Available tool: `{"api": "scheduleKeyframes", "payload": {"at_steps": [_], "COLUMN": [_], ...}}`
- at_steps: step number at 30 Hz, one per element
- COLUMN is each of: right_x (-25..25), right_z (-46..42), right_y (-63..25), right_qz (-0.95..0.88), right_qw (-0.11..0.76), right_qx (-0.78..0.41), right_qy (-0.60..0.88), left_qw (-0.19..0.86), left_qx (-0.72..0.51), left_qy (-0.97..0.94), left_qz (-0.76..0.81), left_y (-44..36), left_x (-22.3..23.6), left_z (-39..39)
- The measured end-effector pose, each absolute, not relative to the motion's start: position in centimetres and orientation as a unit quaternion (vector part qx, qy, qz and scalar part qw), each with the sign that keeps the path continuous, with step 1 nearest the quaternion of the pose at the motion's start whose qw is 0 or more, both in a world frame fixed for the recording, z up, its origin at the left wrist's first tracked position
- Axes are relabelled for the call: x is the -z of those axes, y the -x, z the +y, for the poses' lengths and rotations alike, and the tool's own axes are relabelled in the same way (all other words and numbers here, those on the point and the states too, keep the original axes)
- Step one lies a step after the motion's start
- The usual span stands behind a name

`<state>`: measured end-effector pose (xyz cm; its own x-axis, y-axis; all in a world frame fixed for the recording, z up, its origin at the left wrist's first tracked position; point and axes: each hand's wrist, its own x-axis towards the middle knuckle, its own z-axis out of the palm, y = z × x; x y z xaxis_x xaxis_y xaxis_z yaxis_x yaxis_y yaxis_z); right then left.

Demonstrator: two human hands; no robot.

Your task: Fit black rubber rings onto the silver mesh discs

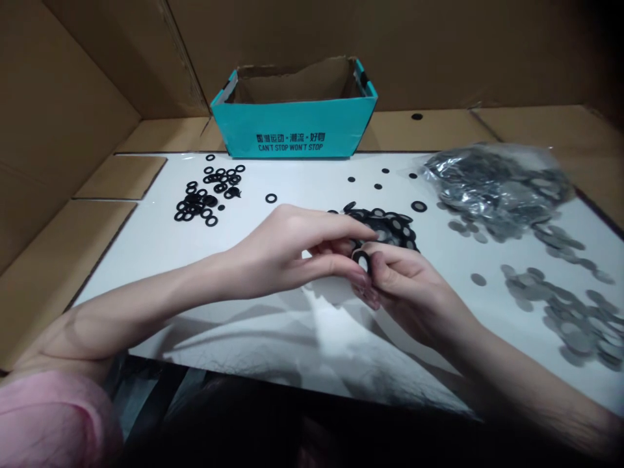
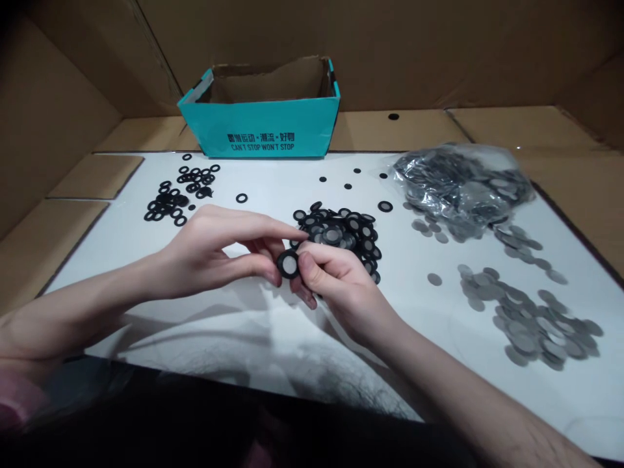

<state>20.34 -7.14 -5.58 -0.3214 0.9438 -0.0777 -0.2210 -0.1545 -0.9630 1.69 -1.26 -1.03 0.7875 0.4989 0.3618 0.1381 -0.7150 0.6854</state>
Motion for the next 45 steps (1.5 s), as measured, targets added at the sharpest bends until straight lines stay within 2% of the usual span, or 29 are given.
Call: {"api": "scheduleKeyframes", "payload": {"at_steps": [6, 15, 20, 25, 28, 33, 36, 38, 41, 45], "right_x": [6.0, 6.3, 6.2, 5.3, 4.8, 4.3, 4.0, 4.0, 4.4, 4.8], "right_z": [-7.1, -7.0, -6.8, -6.9, -6.8, -6.2, -5.9, -5.8, -5.4, -5.0], "right_y": [-20.3, -20.5, -20.2, -19.6, -19.4, -20.9, -23.0, -24.2, -25.3, -25.9], "right_qz": [-0.507, -0.581, -0.602, -0.643, -0.689, -0.782, -0.811, -0.827, -0.838, -0.83], "right_qw": [0.443, 0.458, 0.453, 0.44, 0.417, 0.37, 0.318, 0.267, 0.197, 0.174], "right_qx": [-0.624, -0.543, -0.522, -0.442, -0.333, -0.117, -0.011, 0.041, 0.055, 0.022], "right_qy": [0.398, 0.398, 0.401, 0.444, 0.491, 0.487, 0.49, 0.493, 0.505, 0.529], "left_qw": [0.234, 0.252, 0.217, 0.155, 0.087, 0.095, 0.063, 0.026, 0.027, 0.066], "left_qx": [-0.312, -0.336, -0.337, -0.355, -0.348, -0.241, -0.144, -0.037, 0.123, 0.151], "left_qy": [-0.909, -0.892, -0.905, -0.909, -0.918, -0.941, -0.904, -0.873, -0.806, -0.8], "left_qz": [0.147, 0.167, 0.142, 0.152, 0.171, 0.217, 0.398, 0.486, 0.578, 0.577], "left_y": [-1.7, -1.6, -1.6, -1.5, -1.5, -0.1, 2.9, 5.5, 8.9, 11.2], "left_x": [2.1, 2.6, 2.6, 3.4, 3.9, 1.7, -0.7, -1.5, -0.8, 1.8], "left_z": [-1.5, -1.3, -1.5, -1.6, -1.5, 1.0, 4.9, 7.9, 11.8, 14.4]}}
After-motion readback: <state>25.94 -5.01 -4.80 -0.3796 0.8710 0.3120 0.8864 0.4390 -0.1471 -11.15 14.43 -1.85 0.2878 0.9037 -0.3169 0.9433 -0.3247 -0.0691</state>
